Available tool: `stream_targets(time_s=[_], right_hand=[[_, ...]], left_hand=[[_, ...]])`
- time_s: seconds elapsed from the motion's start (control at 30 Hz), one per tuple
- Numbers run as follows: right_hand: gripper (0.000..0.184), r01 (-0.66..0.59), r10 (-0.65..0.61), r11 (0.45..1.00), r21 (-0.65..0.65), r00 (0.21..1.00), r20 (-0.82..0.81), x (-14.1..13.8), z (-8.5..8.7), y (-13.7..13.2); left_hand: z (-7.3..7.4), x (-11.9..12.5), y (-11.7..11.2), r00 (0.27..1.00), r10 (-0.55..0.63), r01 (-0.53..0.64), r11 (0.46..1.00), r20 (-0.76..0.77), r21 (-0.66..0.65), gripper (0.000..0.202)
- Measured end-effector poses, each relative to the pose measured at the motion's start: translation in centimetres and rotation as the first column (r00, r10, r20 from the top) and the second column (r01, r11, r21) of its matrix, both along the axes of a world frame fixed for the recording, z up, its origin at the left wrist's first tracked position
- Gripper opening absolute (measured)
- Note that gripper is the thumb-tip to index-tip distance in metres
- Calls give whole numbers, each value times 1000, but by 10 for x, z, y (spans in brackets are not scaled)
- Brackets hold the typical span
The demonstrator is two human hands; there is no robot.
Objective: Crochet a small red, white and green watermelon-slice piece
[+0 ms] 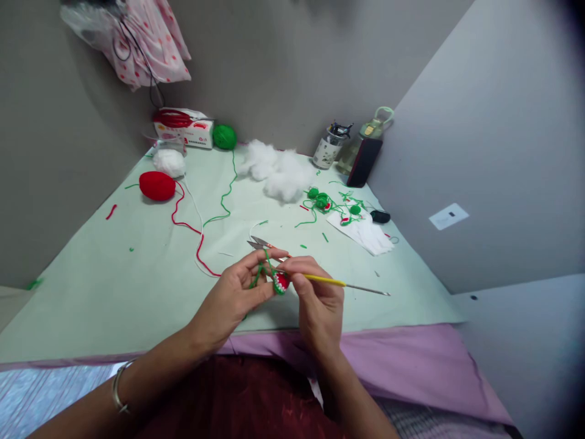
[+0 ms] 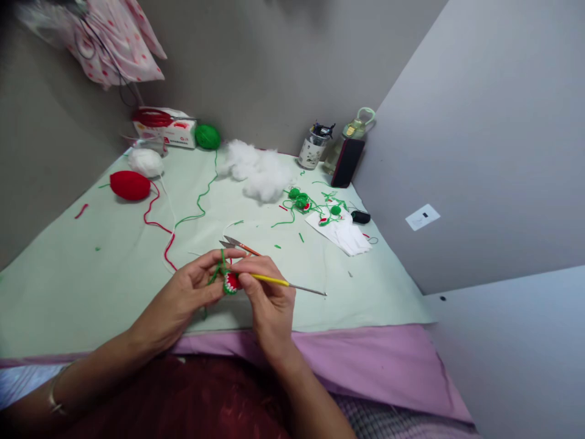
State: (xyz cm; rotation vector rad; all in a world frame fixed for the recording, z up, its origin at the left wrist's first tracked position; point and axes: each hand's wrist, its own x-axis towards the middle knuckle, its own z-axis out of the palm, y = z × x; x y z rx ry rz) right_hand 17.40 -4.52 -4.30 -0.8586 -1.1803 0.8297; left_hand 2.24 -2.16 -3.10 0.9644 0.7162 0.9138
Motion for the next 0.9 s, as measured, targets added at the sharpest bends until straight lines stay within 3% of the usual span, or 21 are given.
stream_targets(time_s=[0.23, 0.37, 0.47, 0.7, 0.9], right_hand=[[13, 14, -13, 1000, -19, 1000, 26, 3, 1, 1], [17, 9, -13, 998, 57, 997, 70, 1, 4, 0], [24, 59, -75, 990, 129, 989, 125, 0, 4, 2], [19, 164, -169, 985, 56, 980, 109, 0, 3, 7], [15, 40, -42, 999, 15, 993, 110, -1, 2, 3]], left_hand=[[7, -13, 6, 1000, -13, 13, 1000, -3, -13, 32], [6, -7, 4, 999, -27, 28, 999, 33, -33, 35], [3, -1, 0, 997, -42, 47, 996, 67, -72, 26], [7, 3, -1, 987, 112, -87, 975, 118, -202, 28], [11, 8, -1, 975, 197, -184, 975, 102, -125, 32]])
